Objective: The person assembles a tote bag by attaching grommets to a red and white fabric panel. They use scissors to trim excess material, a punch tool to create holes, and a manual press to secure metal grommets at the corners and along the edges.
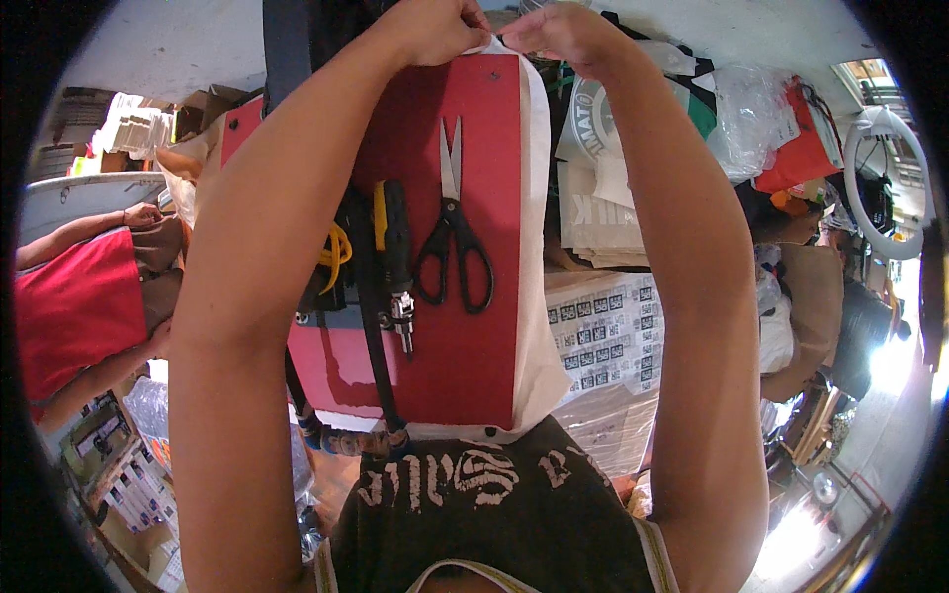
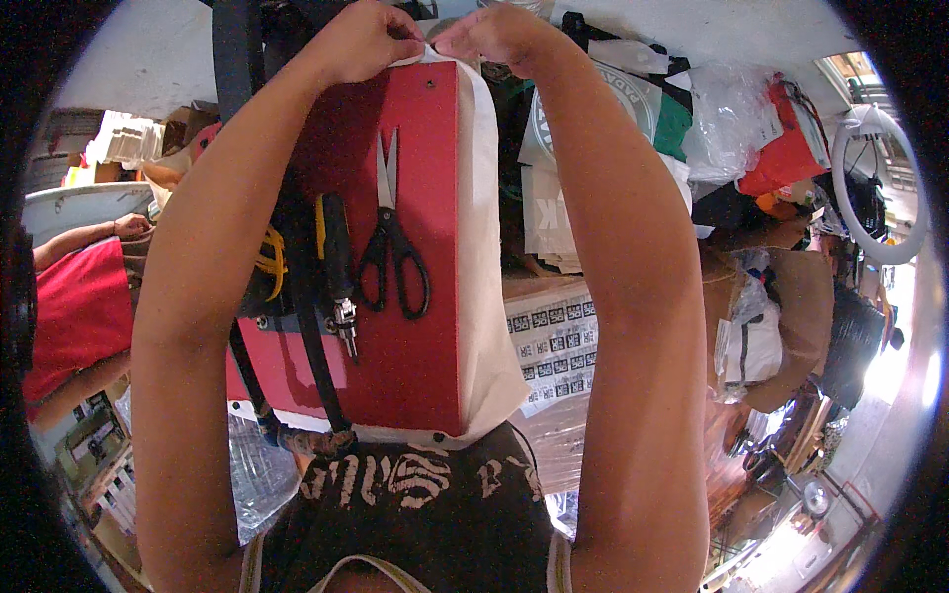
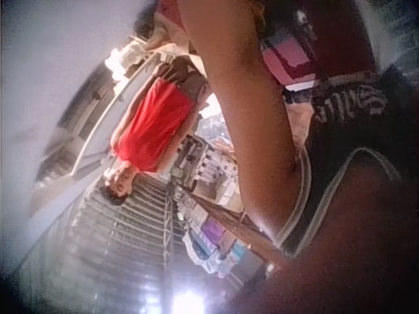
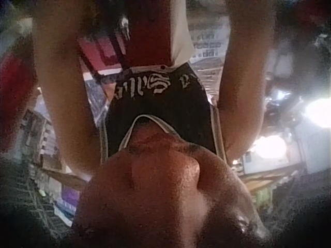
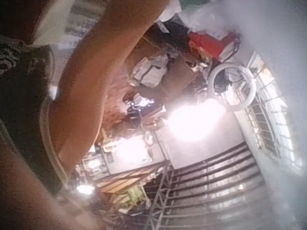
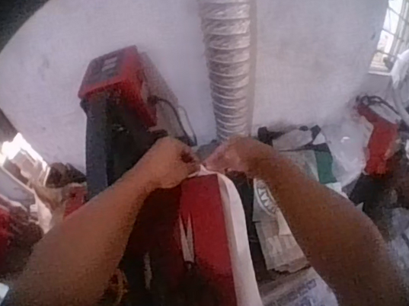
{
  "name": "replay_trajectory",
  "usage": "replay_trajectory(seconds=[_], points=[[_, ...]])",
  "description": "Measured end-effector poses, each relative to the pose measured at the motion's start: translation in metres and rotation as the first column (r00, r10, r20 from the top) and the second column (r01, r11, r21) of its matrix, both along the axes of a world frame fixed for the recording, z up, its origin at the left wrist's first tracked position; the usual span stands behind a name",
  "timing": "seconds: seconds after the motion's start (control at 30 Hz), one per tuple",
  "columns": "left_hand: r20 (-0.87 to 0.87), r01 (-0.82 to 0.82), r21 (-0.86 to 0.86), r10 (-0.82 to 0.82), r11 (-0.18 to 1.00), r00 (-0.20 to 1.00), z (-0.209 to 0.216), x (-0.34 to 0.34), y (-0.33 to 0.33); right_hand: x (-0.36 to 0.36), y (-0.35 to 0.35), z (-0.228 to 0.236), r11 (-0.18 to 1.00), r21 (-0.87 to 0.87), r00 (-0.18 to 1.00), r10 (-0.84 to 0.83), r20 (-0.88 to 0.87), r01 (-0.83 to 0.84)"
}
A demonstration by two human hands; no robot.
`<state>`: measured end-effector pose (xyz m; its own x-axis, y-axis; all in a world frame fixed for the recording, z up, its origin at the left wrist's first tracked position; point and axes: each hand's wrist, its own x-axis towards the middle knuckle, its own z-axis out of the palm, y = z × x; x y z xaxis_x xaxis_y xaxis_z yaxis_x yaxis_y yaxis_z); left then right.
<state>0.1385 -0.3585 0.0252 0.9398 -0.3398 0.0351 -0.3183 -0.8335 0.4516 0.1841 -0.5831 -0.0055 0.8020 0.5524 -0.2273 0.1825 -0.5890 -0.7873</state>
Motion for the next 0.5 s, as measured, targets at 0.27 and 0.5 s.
replay_trajectory(seconds=[0.27, 0.5], points=[[-0.030, -0.024, -0.076, 0.022, 0.997, 0.999, -0.002, -0.001, -0.001, 0.004, 0.006, -0.005, 0.997, -0.069, 0.995, 0.022, 0.093, -0.016], [0.045, 0.061, -0.010, -0.061, 0.998, 0.997, -0.006, 0.005, 0.000, 0.019, -0.005, -0.023, 0.973, -0.013, 0.919, 0.222, 0.327, -0.231]])
